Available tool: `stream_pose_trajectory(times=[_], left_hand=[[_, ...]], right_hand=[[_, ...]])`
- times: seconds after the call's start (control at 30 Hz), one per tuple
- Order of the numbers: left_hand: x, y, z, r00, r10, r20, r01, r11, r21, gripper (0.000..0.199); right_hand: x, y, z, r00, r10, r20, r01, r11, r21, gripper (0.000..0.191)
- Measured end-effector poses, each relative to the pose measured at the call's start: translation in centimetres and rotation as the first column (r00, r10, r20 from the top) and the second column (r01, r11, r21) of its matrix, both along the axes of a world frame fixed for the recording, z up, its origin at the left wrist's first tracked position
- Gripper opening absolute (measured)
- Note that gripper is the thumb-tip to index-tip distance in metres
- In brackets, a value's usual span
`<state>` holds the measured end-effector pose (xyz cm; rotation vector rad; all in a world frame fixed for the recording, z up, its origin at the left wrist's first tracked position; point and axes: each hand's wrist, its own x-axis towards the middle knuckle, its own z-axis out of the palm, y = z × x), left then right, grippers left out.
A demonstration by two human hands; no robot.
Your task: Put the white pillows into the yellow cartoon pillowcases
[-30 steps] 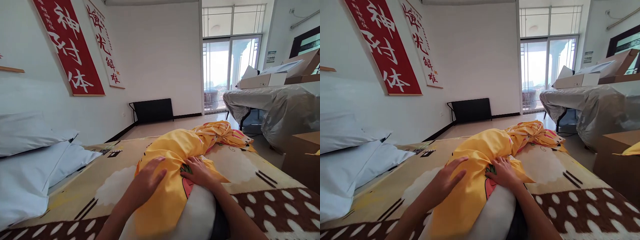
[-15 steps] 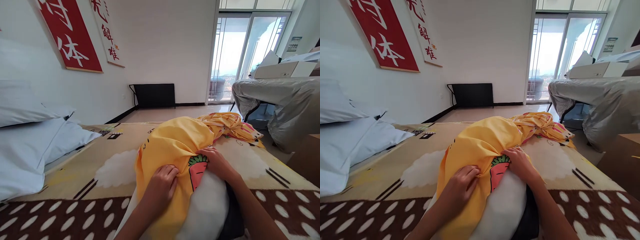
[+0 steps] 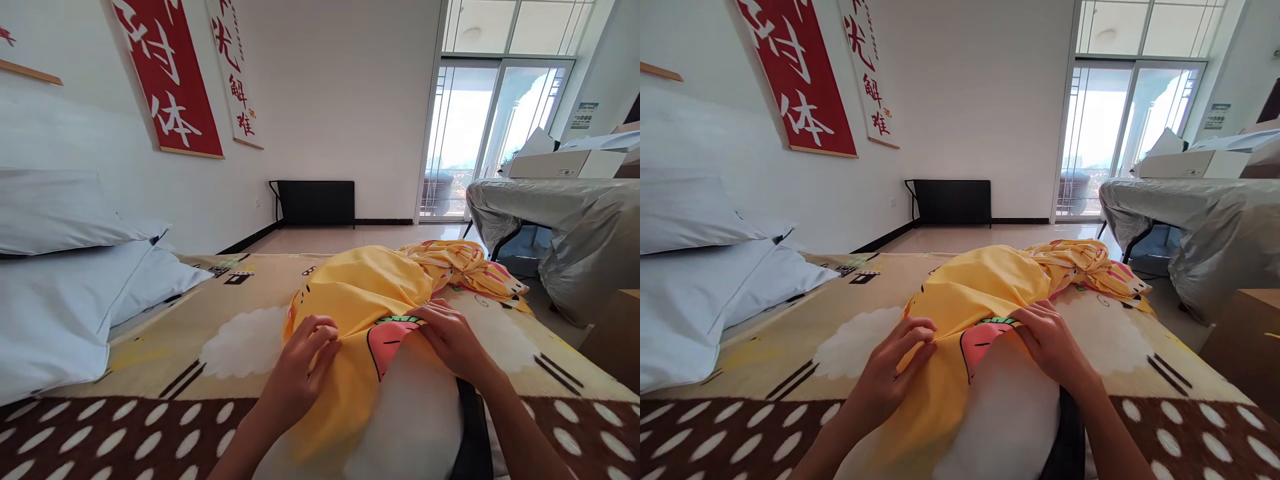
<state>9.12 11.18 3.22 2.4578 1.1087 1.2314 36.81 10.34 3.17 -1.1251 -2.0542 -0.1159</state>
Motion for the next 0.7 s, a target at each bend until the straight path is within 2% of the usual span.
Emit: stream_pose_trajectory(times=[0.13, 0.23, 0.3, 0.4, 0.47, 0.53, 0.63, 0.67, 0.7], left_hand=[[-1.5, -0.3, 1.1, 0.992, -0.06, 0.107, 0.075, 0.986, -0.145, 0.018], [-2.4, -0.2, 1.6, 0.98, -0.092, 0.179, 0.144, 0.941, -0.306, 0.023], [-2.8, 0.0, 1.7, 0.972, -0.072, 0.226, 0.156, 0.912, -0.379, 0.027], [-3.0, 0.0, 1.7, 0.946, -0.054, 0.319, 0.175, 0.915, -0.363, 0.029], [-3.1, -0.3, 1.7, 0.938, -0.102, 0.332, 0.21, 0.928, -0.308, 0.027], [-3.2, -0.9, 2.1, 0.949, -0.171, 0.265, 0.248, 0.925, -0.29, 0.025], [-3.2, -2.0, 2.9, 0.949, -0.316, -0.022, 0.281, 0.873, -0.399, 0.021], [-3.0, -2.3, 3.1, 0.913, -0.383, -0.14, 0.285, 0.845, -0.452, 0.02], [-2.8, -2.5, 3.3, 0.862, -0.446, -0.24, 0.285, 0.819, -0.498, 0.021]], right_hand=[[-2.2, -1.8, 0.3, 1.0, 0.0, 0.002, 0.0, 1.0, -0.024, 0.03], [-3.4, -2.8, 0.5, 0.997, 0.061, 0.046, -0.055, 0.99, -0.133, 0.035], [-4.0, -3.2, 0.6, 0.993, 0.112, 0.049, -0.098, 0.969, -0.227, 0.036], [-4.4, -3.8, 0.6, 0.972, 0.223, 0.067, -0.185, 0.914, -0.36, 0.025], [-4.4, -4.3, 0.8, 0.95, 0.296, 0.098, -0.231, 0.879, -0.418, 0.016], [-4.0, -4.8, 1.2, 0.928, 0.358, 0.102, -0.268, 0.833, -0.484, 0.01], [-2.5, -4.7, 2.0, 0.887, 0.462, -0.013, -0.371, 0.694, -0.617, 0.009], [-1.7, -4.3, 2.1, 0.887, 0.456, -0.077, -0.4, 0.674, -0.621, 0.013], [-0.9, -3.8, 2.1, 0.904, 0.406, -0.132, -0.401, 0.701, -0.59, 0.017]])
